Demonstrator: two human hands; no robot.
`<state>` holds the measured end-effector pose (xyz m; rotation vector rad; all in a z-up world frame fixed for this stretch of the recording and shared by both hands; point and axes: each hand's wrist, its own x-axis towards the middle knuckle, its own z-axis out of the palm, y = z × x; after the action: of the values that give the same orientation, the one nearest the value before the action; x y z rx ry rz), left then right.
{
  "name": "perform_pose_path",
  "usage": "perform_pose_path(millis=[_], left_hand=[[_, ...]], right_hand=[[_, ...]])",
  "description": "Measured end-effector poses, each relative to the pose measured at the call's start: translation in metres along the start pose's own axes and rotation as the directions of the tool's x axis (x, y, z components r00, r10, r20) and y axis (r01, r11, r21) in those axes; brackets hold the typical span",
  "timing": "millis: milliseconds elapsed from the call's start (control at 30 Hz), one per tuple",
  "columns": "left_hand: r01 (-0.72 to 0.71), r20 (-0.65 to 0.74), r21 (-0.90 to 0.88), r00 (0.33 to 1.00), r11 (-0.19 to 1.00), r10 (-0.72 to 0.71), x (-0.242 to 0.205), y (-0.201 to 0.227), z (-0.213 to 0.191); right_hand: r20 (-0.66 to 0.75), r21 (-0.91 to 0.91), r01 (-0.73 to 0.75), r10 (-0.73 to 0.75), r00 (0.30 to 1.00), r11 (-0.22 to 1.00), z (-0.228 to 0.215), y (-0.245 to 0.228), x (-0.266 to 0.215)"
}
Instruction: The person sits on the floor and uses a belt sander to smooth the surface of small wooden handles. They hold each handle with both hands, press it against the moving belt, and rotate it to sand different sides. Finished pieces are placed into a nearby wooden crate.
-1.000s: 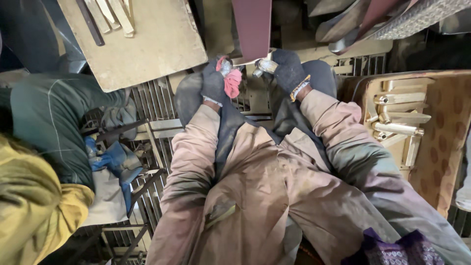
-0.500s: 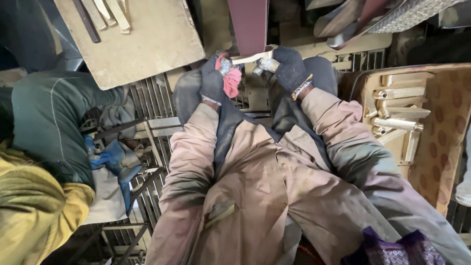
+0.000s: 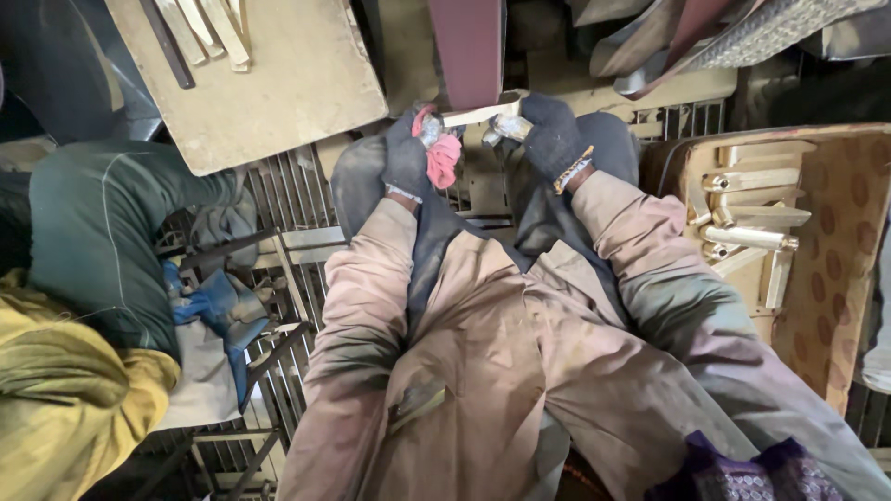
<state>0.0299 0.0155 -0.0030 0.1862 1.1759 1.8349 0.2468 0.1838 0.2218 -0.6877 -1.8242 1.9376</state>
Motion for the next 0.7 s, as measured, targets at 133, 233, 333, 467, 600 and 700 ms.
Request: perform_pose_path(millis=[133, 233, 333, 467, 600, 700], left_hand=[[0.105, 0.117, -0.114, 0.989, 0.988, -0.091, -0.004, -0.008, -0.003], [-0.161, 0.097, 0.139, 0.984, 0.977, 0.148, 0.004, -0.014, -0.008], [0.091, 0.033, -0.066, 0.995, 0.994, -0.089, 0.01, -0.019, -0.009], [0.511, 0.435, -0.488, 0.845, 0.708, -0.31, 0.006, -0.002, 0.003], [0.608, 0.328, -0.514, 0.791, 0.605, -0.517, -0.032, 0.054, 0.043], [0.761, 0.479, -0.556, 0.623, 0.335, -0.619, -0.08, 0.112, 0.085]], right_hand=[[0.009, 0.094, -0.075, 0.075, 0.997, 0.993, -0.001, 0.0, -0.003], [0.002, 0.084, -0.101, 0.101, 0.995, 0.991, -0.001, 0.003, 0.005], [-0.012, 0.0, -0.122, 0.122, 0.992, 0.992, -0.002, 0.009, 0.011], [-0.026, -0.059, -0.181, 0.179, 0.983, 0.982, -0.002, 0.006, 0.018], [-0.027, -0.291, -0.07, 0.064, 0.998, 0.954, -0.008, -0.011, 0.003], [0.099, -0.138, 0.017, -0.003, 0.995, 0.99, -0.019, -0.032, -0.022]])
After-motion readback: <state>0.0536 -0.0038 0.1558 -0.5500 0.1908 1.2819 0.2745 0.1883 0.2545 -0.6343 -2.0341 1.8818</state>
